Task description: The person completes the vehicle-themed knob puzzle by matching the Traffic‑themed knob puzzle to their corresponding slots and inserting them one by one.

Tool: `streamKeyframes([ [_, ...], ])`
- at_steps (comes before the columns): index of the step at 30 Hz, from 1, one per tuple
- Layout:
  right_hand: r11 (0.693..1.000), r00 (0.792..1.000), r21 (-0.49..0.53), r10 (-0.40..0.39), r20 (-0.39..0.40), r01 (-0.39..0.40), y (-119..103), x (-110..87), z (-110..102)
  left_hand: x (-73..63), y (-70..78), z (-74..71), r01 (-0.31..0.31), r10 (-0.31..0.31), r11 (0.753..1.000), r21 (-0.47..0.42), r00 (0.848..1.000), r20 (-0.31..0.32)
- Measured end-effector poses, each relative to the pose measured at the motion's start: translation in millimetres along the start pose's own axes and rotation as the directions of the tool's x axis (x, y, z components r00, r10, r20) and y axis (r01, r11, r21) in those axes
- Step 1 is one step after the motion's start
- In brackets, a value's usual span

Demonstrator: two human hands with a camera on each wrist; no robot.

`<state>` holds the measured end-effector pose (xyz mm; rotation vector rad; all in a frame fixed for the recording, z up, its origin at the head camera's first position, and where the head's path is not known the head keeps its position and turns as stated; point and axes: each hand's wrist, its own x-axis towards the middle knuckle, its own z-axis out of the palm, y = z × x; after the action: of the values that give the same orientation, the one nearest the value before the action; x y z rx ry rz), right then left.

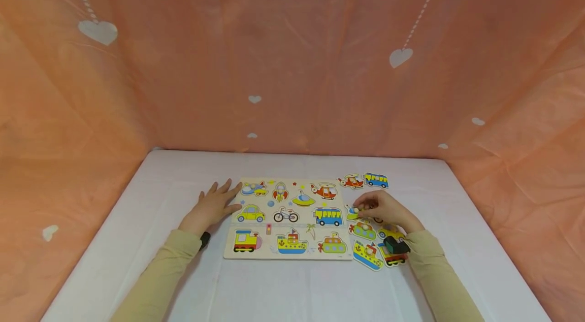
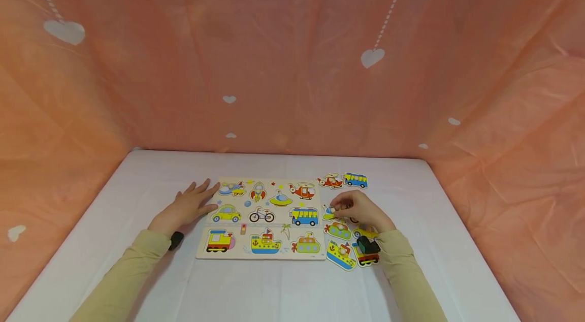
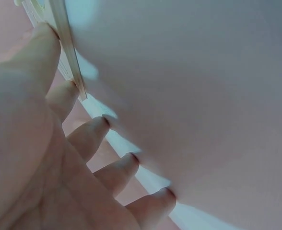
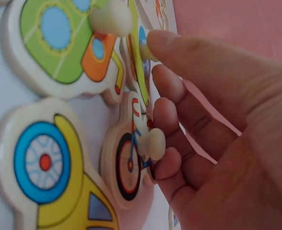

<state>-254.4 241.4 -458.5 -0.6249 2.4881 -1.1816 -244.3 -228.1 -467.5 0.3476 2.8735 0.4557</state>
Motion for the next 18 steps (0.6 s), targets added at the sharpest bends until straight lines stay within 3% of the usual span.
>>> streamKeyframes([
  [18, 0.998, 0.998, -0.023, 0.052, -0.022, -0.052, 2.1, 3.9, 2.4, -0.6, 2.7, -0.5, 0.014, -0.014, 1.0, -0.001, 1.0, -0.003],
])
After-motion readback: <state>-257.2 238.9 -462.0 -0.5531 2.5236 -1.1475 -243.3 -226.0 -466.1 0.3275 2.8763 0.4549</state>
